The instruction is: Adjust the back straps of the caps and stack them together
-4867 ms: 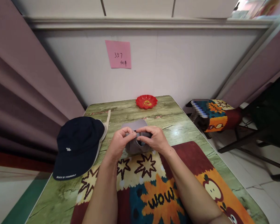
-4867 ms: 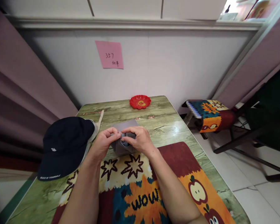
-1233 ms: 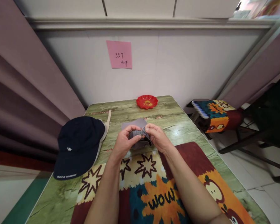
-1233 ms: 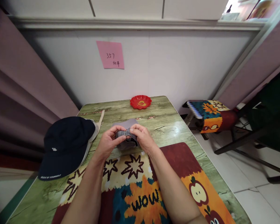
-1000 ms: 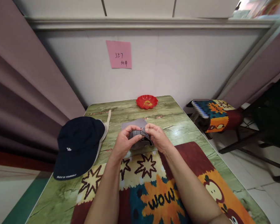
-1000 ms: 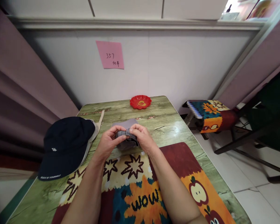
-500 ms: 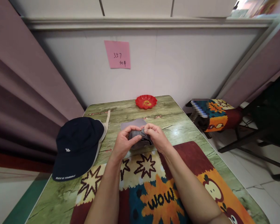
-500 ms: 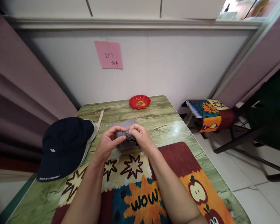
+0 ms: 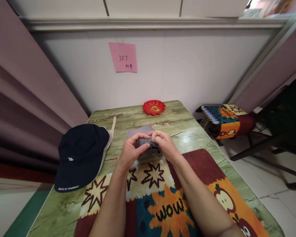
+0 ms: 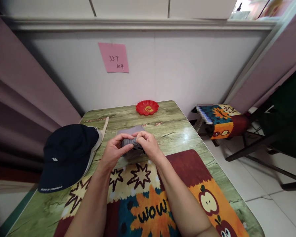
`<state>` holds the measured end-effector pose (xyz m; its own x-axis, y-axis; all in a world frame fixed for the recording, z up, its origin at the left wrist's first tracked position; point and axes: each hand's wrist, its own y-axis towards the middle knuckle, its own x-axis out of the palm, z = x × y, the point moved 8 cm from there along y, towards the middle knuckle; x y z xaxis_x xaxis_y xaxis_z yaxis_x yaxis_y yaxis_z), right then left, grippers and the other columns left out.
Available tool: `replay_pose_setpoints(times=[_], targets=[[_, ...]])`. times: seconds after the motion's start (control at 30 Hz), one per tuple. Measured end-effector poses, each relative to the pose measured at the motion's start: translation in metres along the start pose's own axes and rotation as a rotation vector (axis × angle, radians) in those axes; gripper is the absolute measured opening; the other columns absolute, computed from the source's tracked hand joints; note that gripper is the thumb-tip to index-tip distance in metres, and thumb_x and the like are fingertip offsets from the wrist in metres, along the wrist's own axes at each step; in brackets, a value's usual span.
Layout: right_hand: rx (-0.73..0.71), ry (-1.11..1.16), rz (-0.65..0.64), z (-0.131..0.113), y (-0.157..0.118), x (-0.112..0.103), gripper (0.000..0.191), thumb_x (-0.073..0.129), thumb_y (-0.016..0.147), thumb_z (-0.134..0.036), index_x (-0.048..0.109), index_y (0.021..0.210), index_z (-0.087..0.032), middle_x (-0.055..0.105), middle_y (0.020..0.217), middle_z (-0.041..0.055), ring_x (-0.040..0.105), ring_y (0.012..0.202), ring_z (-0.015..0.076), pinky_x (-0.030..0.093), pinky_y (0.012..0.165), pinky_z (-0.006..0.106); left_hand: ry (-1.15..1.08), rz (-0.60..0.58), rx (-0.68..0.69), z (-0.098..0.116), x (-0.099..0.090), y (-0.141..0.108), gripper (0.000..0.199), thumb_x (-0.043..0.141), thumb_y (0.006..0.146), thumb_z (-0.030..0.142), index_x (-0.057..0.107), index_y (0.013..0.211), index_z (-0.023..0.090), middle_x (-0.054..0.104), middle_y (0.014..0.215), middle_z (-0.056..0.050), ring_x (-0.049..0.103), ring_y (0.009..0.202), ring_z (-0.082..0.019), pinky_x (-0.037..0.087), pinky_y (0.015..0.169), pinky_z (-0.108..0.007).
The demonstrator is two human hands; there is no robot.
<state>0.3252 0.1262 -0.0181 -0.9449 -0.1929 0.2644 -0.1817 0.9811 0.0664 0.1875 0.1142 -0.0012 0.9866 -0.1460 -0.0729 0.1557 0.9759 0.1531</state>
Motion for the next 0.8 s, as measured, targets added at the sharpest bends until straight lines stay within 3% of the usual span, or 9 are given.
replay_pose_setpoints(times=[0.37,0.8], targets=[[-0.003,-0.033,-0.051,-0.0059,-0.0015,0.0013,0.01,0.064,0.069,-0.024,0.057,0.064,-0.018,0.064,0.101,0.0037,0.058,0.089,0.0176,0.042,0.082,0.03,0.013,-0.013,0.023,-0.0013,-0.001,0.0,0.028,0.081,0.071,0.031,0.072,0.096,0.02,0.072,0.101,-0.006,0.065,0.094,-0.023,0.048,0.085,-0.031],[-0.025,-0.159,-0.198,-0.0083,-0.0027,-0.0041,0.01,0.069,0.071,-0.024,0.062,0.067,-0.018,0.066,0.103,0.0037,0.059,0.094,0.018,0.043,0.083,0.03,0.04,-0.088,0.027,-0.0019,0.003,-0.0014,0.028,0.081,0.073,0.031,0.072,0.097,0.019,0.072,0.101,-0.006,0.064,0.09,-0.021,0.048,0.083,-0.029]])
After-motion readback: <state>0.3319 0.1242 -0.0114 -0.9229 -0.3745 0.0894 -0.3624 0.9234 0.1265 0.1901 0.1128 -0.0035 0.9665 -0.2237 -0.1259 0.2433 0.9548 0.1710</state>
